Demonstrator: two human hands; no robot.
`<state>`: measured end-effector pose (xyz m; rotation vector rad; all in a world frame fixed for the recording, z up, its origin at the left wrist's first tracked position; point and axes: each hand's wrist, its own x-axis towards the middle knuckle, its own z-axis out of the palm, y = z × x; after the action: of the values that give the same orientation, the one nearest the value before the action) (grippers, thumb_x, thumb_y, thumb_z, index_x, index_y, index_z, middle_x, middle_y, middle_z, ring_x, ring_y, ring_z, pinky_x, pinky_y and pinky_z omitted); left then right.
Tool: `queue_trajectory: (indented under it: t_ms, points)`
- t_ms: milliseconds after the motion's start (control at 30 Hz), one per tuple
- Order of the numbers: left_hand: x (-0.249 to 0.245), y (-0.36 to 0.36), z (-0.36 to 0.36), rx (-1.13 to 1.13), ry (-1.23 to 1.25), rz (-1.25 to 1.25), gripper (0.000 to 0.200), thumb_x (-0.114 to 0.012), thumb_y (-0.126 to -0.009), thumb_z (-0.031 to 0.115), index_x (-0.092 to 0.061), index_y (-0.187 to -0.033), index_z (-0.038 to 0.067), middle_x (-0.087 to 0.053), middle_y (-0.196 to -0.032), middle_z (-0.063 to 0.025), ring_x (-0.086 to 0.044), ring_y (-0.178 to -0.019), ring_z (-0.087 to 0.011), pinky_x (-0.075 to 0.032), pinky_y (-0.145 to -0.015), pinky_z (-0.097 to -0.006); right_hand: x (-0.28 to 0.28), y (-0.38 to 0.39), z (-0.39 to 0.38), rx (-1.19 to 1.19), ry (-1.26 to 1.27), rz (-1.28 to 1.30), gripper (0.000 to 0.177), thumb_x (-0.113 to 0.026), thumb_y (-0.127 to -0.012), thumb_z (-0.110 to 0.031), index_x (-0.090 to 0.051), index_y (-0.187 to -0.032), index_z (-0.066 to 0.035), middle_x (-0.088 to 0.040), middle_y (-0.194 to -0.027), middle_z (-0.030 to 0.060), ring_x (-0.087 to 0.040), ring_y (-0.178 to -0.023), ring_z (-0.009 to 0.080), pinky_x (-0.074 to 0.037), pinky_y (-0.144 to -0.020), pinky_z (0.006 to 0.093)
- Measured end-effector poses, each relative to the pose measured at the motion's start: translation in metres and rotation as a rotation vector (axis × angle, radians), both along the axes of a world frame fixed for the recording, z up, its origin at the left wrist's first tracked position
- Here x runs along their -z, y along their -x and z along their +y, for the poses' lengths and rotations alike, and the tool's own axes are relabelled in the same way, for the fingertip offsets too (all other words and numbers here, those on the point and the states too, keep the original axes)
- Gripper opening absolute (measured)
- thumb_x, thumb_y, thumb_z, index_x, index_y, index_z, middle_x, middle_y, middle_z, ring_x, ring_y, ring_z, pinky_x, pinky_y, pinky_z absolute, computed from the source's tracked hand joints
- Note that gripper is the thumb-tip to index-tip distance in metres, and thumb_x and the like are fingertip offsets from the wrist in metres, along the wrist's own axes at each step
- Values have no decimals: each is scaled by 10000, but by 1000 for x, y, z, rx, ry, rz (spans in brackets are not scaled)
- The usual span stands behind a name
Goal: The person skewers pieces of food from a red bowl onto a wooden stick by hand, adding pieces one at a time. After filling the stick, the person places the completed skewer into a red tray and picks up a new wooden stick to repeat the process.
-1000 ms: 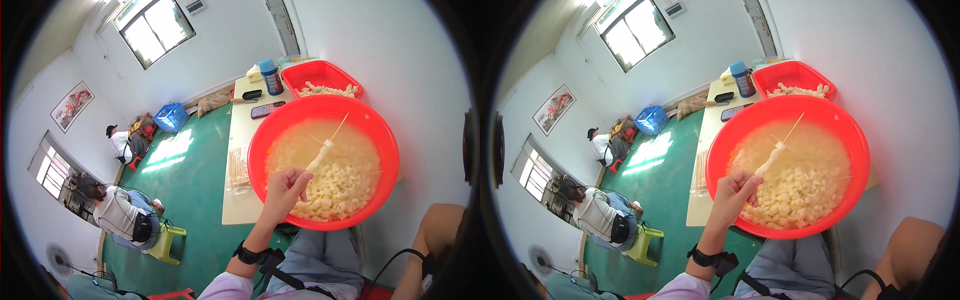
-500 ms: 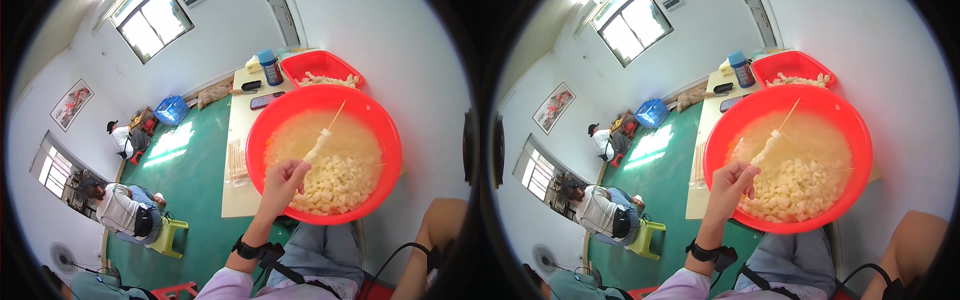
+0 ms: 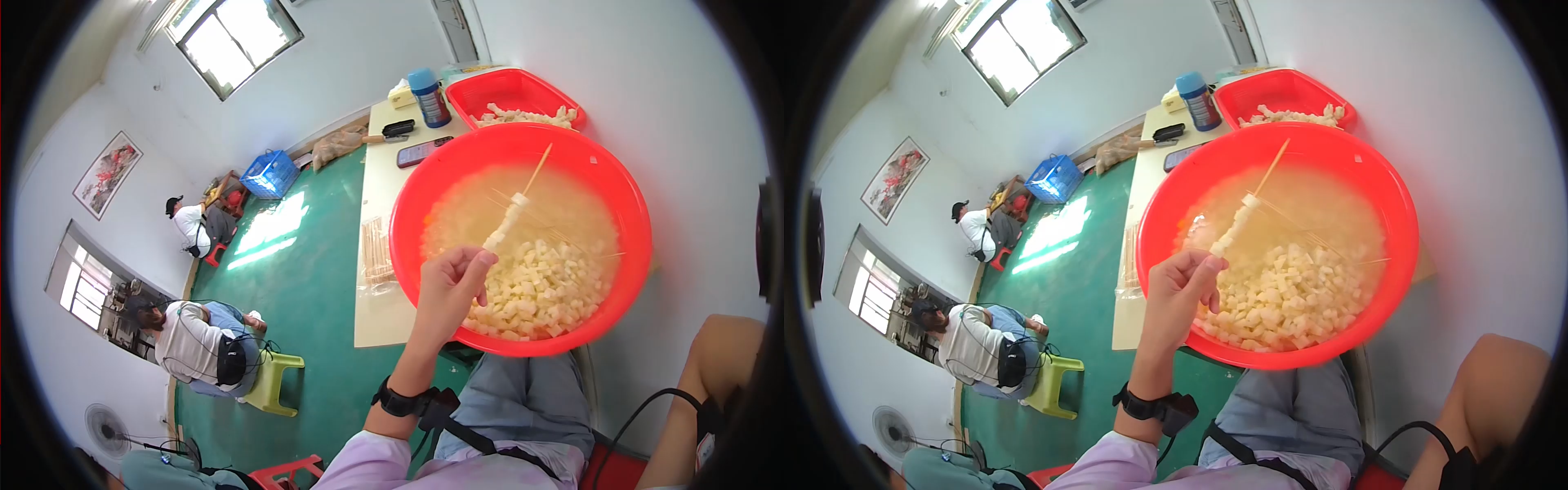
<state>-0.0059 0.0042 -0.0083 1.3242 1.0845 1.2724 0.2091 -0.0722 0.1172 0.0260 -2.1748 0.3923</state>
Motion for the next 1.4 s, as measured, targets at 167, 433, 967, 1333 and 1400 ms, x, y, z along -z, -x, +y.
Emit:
queue_trajectory:
  t_ms: [167,433,967,1333,1400]
  points:
    - [4,2,1,-14,-46,-56,158,-513,-840,93,-569,-855,-54,-485,-577,-12,-437,-457,-54,-388,-415,-200,-13,-8,-3,-15,-30,51,320,-396,-845,-139,-440,-1081,73,-505,-1060,125,-474,-1020,223,-304,-948,407]
    - [-1,3,-1,-73,-75,-182,182,-502,-854,117,-554,-845,-57,-427,-542,12,-403,-467,-49,-389,-432,-204,-28,-33,55,245,246,223,301,-411,-841,-108,-450,-1068,85,-506,-1067,134,-480,-1018,219,-320,-943,396]
    - [1,7,0,-15,-77,-178,184,-503,-849,134,-547,-809,-40,-406,-539,17,-394,-455,-49,-373,-420,-199,95,13,98,634,731,-1501,397,-599,-722,-393,-522,-672,-6,-549,-669,128,-550,-659,258,-430,-582,360]
    - [3,10,-1,3,-86,-219,183,-518,-843,127,-559,-818,-50,-474,-579,-2,-410,-458,-35,-369,-410,-186,101,47,106,533,1083,-664,221,-607,-742,-190,-548,-741,23,-563,-634,93,-538,-545,139,-407,-488,288]
    - [2,10,-2,-1,-86,-207,192,-514,-846,133,-556,-813,-51,-448,-552,8,-396,-457,-34,-370,-412,-189,97,43,107,592,982,-691,193,-601,-757,-176,-555,-773,11,-567,-659,68,-527,-562,118,-422,-510,266]
